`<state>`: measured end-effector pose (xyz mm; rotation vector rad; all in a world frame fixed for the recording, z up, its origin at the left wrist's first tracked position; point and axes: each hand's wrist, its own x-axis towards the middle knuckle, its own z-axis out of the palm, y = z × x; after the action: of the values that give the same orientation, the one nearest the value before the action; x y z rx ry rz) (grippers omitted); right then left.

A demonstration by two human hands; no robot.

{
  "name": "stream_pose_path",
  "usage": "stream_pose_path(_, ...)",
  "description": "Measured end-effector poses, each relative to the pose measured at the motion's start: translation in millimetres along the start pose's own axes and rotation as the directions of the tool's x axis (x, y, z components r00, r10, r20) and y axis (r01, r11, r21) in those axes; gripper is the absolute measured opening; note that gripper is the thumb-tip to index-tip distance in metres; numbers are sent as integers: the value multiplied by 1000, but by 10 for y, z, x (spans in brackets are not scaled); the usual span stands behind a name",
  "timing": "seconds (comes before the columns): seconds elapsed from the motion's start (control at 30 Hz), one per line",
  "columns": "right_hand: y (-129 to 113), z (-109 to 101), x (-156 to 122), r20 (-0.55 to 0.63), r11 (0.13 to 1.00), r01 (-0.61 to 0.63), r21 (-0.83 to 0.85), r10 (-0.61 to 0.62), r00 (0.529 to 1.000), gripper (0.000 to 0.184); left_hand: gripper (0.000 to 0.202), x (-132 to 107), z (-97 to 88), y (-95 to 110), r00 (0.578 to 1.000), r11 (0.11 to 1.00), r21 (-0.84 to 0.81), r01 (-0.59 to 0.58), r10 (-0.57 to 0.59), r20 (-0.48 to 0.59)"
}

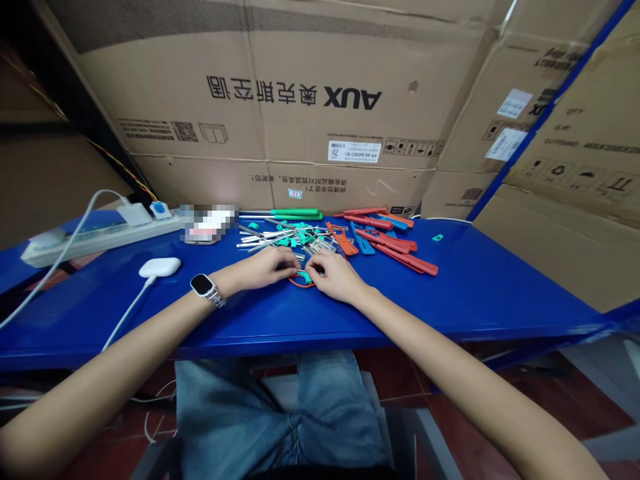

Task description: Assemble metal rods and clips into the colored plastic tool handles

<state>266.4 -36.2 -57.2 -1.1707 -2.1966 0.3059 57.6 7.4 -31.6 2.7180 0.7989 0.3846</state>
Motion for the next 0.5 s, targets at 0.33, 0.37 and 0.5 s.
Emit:
stream_pose_path(0.33,-106,-2,-45,77,965,45,-259,-25,997,19,26,-197,49,141,993,949,316,-12,49,-110)
stream_pose_path(0.37,-104,-1,-45,79,965,41,-260,-21,997,19,27,-205,42,143,994,943,333,-13,50,-101)
stream_pose_path(0.5,-101,-3,-45,83,965,33,-260,-11,996,19,31,-216,24,126,996,924,380,-29,61,-71)
